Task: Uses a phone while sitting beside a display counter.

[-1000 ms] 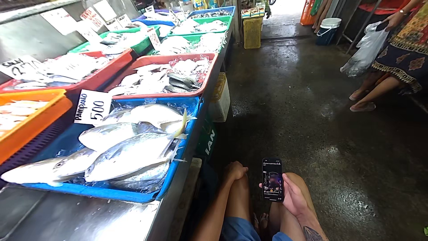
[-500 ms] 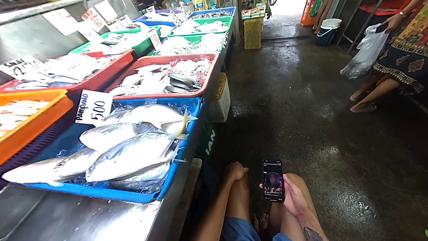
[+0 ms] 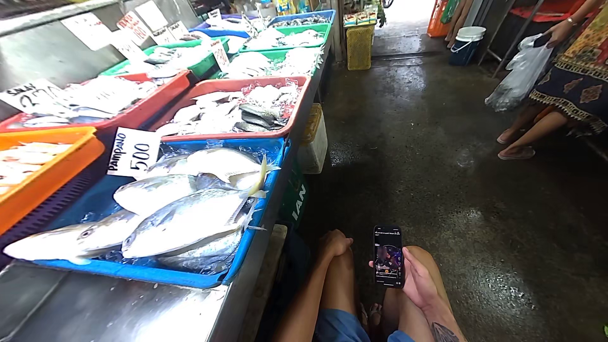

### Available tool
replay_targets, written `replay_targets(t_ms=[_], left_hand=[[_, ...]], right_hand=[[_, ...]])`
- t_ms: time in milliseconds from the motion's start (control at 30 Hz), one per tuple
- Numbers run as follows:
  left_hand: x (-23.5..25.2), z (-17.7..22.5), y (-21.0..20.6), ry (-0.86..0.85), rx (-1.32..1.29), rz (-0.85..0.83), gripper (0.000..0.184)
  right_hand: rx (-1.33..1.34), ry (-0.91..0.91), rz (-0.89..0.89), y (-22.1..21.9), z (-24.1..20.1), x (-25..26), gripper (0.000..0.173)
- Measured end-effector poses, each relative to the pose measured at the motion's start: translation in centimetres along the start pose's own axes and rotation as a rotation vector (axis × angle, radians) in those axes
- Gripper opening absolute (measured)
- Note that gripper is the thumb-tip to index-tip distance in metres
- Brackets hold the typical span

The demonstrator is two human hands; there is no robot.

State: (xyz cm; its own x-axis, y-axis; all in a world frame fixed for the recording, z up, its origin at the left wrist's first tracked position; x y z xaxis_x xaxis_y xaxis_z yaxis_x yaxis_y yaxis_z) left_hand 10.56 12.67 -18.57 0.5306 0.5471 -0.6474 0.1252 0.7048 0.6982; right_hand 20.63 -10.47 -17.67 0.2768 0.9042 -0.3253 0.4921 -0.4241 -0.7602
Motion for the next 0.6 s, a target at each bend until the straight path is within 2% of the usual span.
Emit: replay_targets(t_ms=[600], left_hand=[[0.07, -0.08, -0.04, -0.004, -0.002, 0.003, 0.053]], right_hand=[[0.012, 0.012, -0.023, 0.55, 0.12, 0.20, 0.057]])
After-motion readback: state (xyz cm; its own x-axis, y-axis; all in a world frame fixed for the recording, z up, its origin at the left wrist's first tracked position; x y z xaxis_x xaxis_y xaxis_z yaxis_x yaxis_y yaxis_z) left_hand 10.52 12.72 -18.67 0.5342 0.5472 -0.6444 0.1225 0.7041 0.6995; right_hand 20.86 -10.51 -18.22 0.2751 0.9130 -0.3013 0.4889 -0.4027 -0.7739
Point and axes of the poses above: each hand's wrist, its own x-axis towards the middle knuckle, its own y-axis out of the back of the hand, z = x × y, the point moved 2 cm from there along x, towards the middle knuckle, and after that the axes turned 5 degrees about -y, right-handed, at the moved point
